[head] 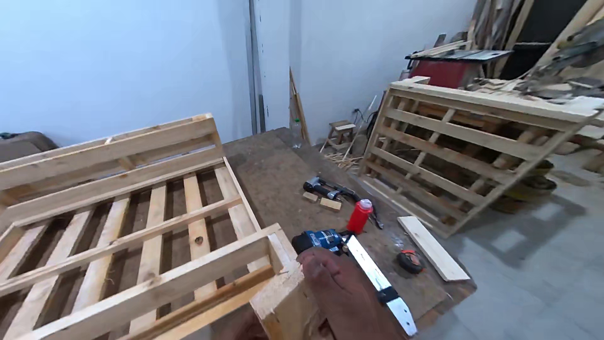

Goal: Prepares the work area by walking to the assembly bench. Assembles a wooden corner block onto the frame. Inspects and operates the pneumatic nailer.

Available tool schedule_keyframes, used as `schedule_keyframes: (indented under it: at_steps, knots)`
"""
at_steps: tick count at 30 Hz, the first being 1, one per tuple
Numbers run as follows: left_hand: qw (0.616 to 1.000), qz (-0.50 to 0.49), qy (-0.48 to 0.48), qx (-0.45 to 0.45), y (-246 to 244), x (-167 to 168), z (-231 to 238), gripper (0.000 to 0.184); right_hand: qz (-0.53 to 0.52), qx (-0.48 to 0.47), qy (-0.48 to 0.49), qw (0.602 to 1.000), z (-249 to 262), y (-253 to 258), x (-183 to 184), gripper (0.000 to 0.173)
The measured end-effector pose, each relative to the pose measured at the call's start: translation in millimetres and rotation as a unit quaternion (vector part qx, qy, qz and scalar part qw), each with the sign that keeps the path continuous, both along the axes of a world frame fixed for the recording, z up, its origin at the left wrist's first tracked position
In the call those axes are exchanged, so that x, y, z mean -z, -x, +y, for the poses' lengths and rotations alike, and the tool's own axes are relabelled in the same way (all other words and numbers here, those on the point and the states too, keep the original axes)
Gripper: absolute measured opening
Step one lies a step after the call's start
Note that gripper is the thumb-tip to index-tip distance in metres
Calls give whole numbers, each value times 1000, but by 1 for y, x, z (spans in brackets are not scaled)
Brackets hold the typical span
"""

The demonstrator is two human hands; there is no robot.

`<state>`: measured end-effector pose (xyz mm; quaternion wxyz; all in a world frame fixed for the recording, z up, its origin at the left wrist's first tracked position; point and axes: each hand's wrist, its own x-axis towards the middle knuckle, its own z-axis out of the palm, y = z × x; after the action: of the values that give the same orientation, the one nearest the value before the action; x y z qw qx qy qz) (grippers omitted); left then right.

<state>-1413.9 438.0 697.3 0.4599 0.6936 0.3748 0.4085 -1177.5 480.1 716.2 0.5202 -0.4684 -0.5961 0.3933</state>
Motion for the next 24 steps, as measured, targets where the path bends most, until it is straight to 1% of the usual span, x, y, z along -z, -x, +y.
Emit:
schedule_keyframes:
  at_steps: [1, 2, 5, 6, 7, 8, 9, 10, 11, 13, 14, 16, 17, 18, 19, 20, 21, 22, 24]
  knots:
    - [1000, -9, 5, -16, -2, -7, 5, 79, 11, 13, 11, 1000, -3, 16, -5, 53]
    - [998, -35, 13, -41, -3, -11, 8, 73, 33, 19, 42, 998, -8, 31, -8, 53]
    - [987, -118, 28, -109, 8, -15, 23, 28, 151, -10, 152, 977, -18, 62, -7, 51]
    - [983, -139, 39, -112, 15, -17, 29, 23, 170, -26, 177, 969, -19, 66, -6, 51]
    - [981, -148, 59, -107, 22, -21, 35, 23, 160, -40, 185, 969, -18, 65, -5, 50]
    - [980, -143, 88, -102, 27, -26, 41, 24, 124, -54, 174, 975, -17, 59, -4, 48]
    - [978, -128, 129, -100, 31, -33, 50, 24, 71, -55, 136, 987, -14, 50, -3, 44]
    - [972, -115, 180, -96, 33, -40, 61, 22, 12, -44, 82, 996, -8, 39, 0, 43]
    - [964, -104, 228, -85, 33, -44, 73, 21, -49, -27, 20, 998, 4, 27, 4, 47]
    - [951, -91, 292, -52, 26, -46, 98, 22, -150, -22, -83, 985, 36, 2, 8, 65]
    - [947, -84, 307, -45, 20, -43, 109, 23, -192, -48, -103, 975, 49, -7, 6, 75]
    - [946, -72, 311, -48, 6, -35, 126, 25, -252, -139, -80, 954, 71, -16, 1, 94]
    - [946, -68, 312, -54, 0, -32, 132, 24, -272, -177, -63, 944, 80, -16, 0, 101]
    - [943, -67, 320, -61, -3, -29, 134, 23, -277, -204, -53, 938, 88, -16, 1, 104]
    - [939, -66, 331, -71, -5, -28, 134, 22, -272, -218, -47, 936, 95, -15, 3, 101]
    - [933, -68, 342, -85, -6, -29, 131, 19, -261, -221, -48, 938, 100, -16, 6, 96]
    - [927, -71, 355, -96, -7, -30, 128, 16, -248, -219, -54, 942, 103, -17, 8, 90]
    - [923, -72, 364, -104, -8, -33, 124, 14, -227, -217, -59, 947, 106, -18, 10, 87]
    - [921, -80, 364, -116, -7, -36, 115, 14, -197, -226, -82, 950, 109, -17, 16, 94]
